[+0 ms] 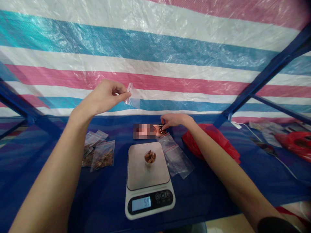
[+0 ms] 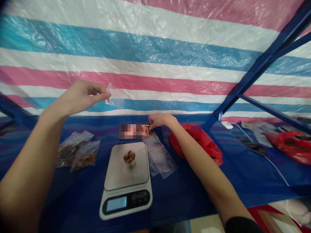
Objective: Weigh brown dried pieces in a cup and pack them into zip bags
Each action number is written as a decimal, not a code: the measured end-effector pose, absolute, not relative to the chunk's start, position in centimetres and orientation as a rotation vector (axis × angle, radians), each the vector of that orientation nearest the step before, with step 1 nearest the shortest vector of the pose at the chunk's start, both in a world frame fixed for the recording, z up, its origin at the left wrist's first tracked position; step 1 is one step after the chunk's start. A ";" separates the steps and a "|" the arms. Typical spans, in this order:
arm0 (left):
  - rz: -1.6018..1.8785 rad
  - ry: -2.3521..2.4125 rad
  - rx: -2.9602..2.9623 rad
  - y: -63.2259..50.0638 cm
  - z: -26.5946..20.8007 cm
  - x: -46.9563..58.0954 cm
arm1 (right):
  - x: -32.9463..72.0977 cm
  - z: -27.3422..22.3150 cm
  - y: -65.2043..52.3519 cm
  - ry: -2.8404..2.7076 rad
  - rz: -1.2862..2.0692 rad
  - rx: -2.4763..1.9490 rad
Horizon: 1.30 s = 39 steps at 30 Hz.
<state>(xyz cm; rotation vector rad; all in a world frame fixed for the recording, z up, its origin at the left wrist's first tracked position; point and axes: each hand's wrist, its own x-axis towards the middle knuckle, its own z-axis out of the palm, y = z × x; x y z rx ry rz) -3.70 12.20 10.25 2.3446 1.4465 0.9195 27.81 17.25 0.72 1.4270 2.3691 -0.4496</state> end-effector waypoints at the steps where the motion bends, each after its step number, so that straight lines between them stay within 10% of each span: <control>1: 0.923 1.444 2.343 12.2 10.2 -3.7 | 27.7 0.7 17.2 2.368 -0.445 1.427; 39: 0.905 1.458 2.342 12.1 10.3 -3.7 | 27.8 1.1 16.9 2.381 -0.482 1.433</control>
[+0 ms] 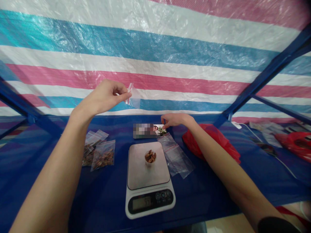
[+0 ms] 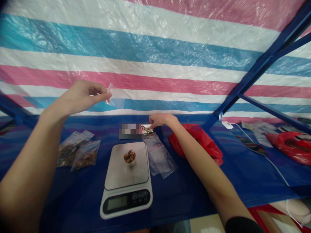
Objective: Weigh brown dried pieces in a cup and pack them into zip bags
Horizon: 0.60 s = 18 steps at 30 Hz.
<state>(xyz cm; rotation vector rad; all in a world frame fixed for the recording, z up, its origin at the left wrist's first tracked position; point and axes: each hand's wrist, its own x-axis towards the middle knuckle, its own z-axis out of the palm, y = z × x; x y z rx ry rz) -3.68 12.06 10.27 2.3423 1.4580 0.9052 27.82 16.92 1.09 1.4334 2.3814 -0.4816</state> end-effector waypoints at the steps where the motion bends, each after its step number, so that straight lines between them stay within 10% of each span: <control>1: 0.901 1.457 2.342 12.1 10.3 -3.7 | 27.8 1.0 17.0 2.379 -0.480 1.433; 18: 0.897 1.436 2.340 12.0 10.4 -3.6 | 28.2 1.2 17.2 2.438 -0.568 1.468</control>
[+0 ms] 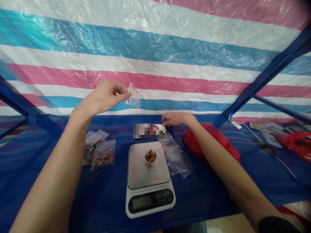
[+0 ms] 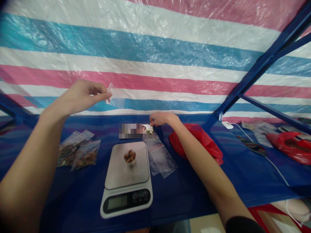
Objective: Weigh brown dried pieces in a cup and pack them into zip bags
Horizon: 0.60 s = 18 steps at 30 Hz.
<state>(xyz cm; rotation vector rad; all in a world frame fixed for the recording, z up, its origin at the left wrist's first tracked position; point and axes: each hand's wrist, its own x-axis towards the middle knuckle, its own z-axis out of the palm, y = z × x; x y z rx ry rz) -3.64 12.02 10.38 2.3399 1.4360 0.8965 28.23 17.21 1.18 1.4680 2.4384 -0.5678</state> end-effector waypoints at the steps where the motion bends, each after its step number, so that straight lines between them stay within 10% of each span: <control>1: 0.894 1.426 2.348 12.0 10.3 -3.5 | 28.3 1.4 17.2 2.473 -0.568 1.476; 8: 0.809 1.222 2.433 11.4 9.7 -0.3 | 26.6 4.9 15.0 3.102 -0.498 1.621; 18: 0.761 1.024 2.458 9.5 9.7 2.2 | 22.2 7.3 10.4 3.633 -1.361 1.524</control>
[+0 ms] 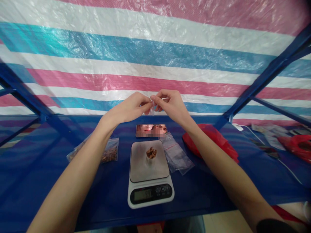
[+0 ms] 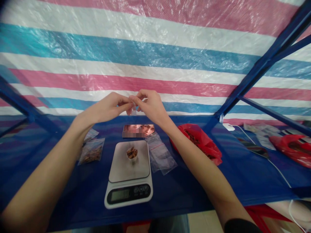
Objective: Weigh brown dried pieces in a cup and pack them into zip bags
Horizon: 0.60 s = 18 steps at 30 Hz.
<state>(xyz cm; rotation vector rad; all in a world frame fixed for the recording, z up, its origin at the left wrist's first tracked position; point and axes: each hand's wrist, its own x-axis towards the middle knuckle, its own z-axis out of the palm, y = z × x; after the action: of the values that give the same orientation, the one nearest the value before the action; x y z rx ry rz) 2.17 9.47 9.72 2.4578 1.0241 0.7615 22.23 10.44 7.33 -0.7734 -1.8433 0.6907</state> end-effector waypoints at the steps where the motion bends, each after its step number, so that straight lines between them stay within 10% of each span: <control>1: 0.753 1.009 2.448 9.4 9.7 2.1 | 22.3 7.3 10.5 -1.861 0.722 -0.772; 18: 0.878 1.187 2.475 9.8 9.6 2.4 | 23.1 7.6 11.1 -2.033 0.426 -0.924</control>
<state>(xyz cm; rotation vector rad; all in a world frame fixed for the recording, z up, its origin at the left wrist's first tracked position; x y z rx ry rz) 2.41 9.81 9.62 2.4745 1.1871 0.8776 23.11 11.09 7.57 -0.9241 -2.0331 0.4262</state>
